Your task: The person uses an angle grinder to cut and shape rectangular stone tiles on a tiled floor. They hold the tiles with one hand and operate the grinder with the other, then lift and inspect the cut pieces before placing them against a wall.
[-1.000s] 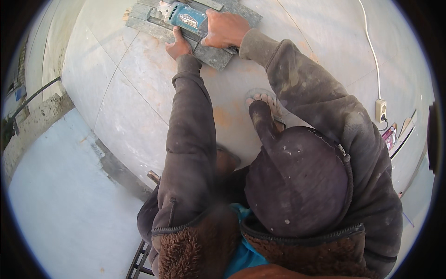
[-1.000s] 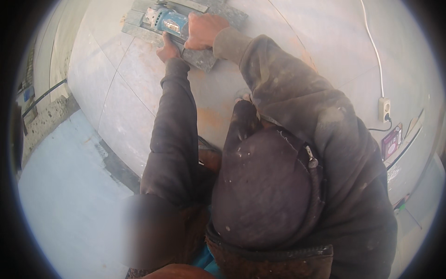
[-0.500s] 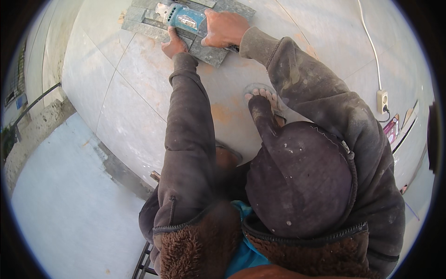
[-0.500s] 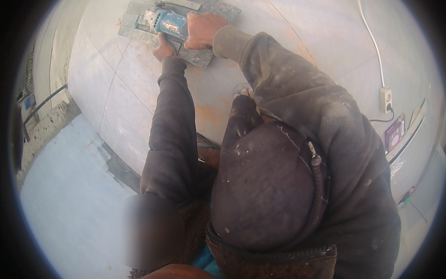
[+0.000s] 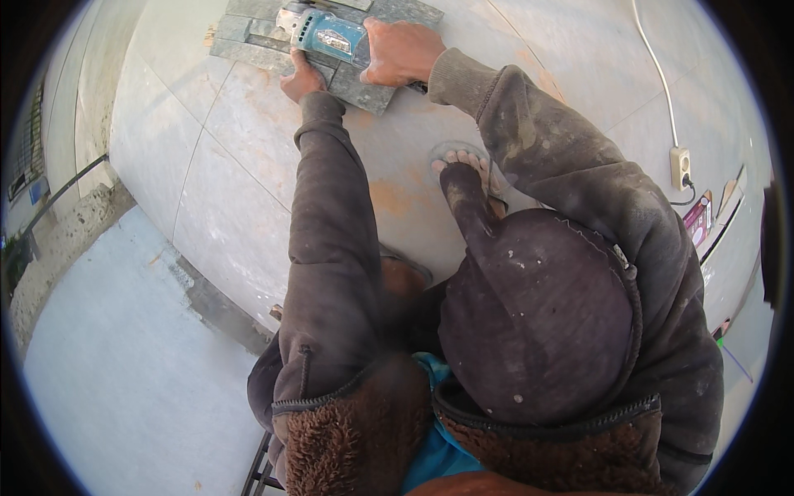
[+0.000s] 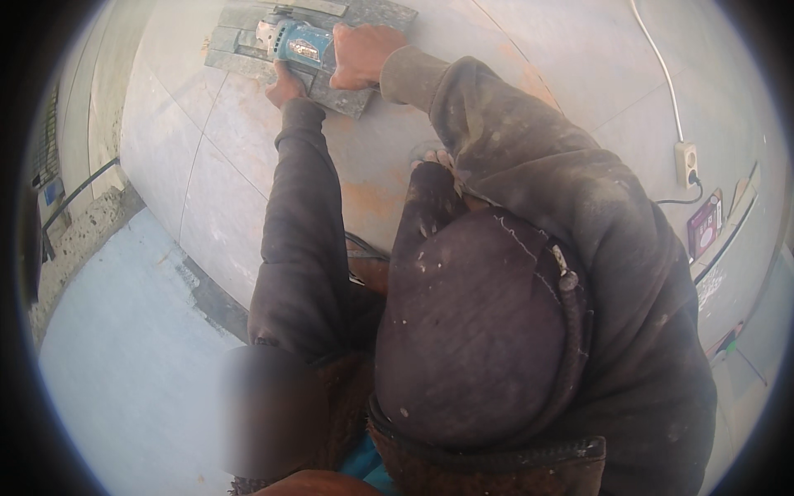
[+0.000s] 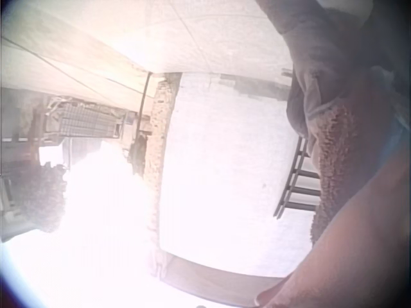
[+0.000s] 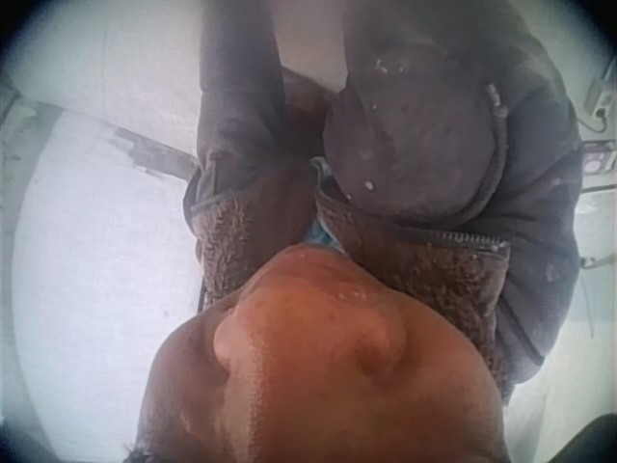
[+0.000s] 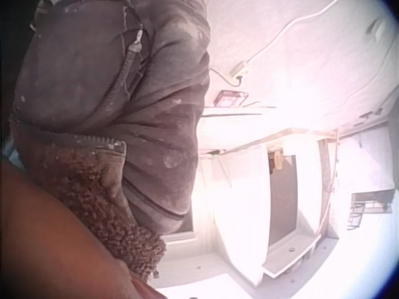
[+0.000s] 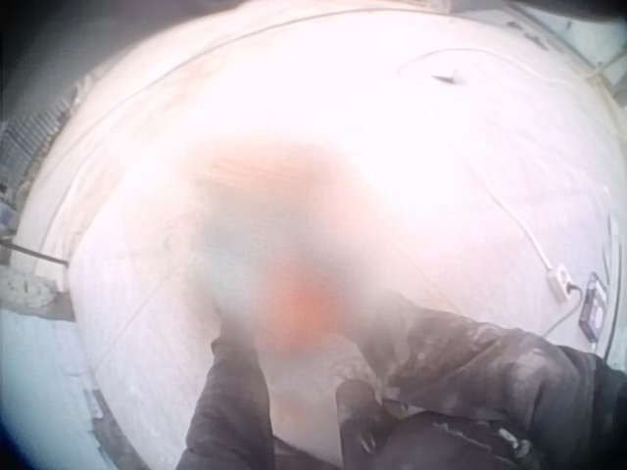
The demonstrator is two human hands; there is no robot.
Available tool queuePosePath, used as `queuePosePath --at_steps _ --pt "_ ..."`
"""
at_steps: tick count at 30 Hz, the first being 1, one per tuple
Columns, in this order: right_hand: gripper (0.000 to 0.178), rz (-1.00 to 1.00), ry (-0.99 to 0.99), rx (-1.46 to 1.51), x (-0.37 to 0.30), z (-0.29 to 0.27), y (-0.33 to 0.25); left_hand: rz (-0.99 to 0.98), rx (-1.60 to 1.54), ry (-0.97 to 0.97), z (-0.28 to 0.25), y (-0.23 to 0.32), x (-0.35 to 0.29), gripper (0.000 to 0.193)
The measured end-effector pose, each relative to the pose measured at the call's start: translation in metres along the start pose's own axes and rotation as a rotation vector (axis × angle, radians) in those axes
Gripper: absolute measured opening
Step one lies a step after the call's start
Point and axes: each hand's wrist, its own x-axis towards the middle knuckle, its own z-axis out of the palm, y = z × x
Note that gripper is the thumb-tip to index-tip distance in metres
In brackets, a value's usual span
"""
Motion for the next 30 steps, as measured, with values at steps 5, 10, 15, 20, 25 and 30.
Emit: queuePosePath --at_steps 5,10,15,20,25,30 --pt "0.054 -0.016 0.029 -0.021 -0.005 0.001 0.002 0.044 0.086 0.06 0.003 -0.013 0.018 0.097" --pt "0.051 -0.014 0.007 -0.016 -0.012 0.002 0.006 -0.01 -0.03 0.032 -0.001 0.0 0.003 0.094" --pt "0.05 -0.012 0.021 -0.015 -0.019 0.0 0.009 -0.017 -0.056 0.01 0.001 -0.005 0.009 0.092" --pt "0.05 0.005 0.009 -0.017 -0.024 -0.002 0.017 -0.005 -0.083 -0.014 0.004 0.005 -0.002 0.091" --pt "0.057 0.005 -0.033 -0.008 -0.028 -0.002 0.015 0.011 -0.043 0.045 -0.004 0.008 -0.004 0.089" --pt "0.068 0.001 -0.011 -0.049 -0.033 -0.001 0.02 0.012 -0.053 0.043 -0.001 0.004 0.0 0.086"
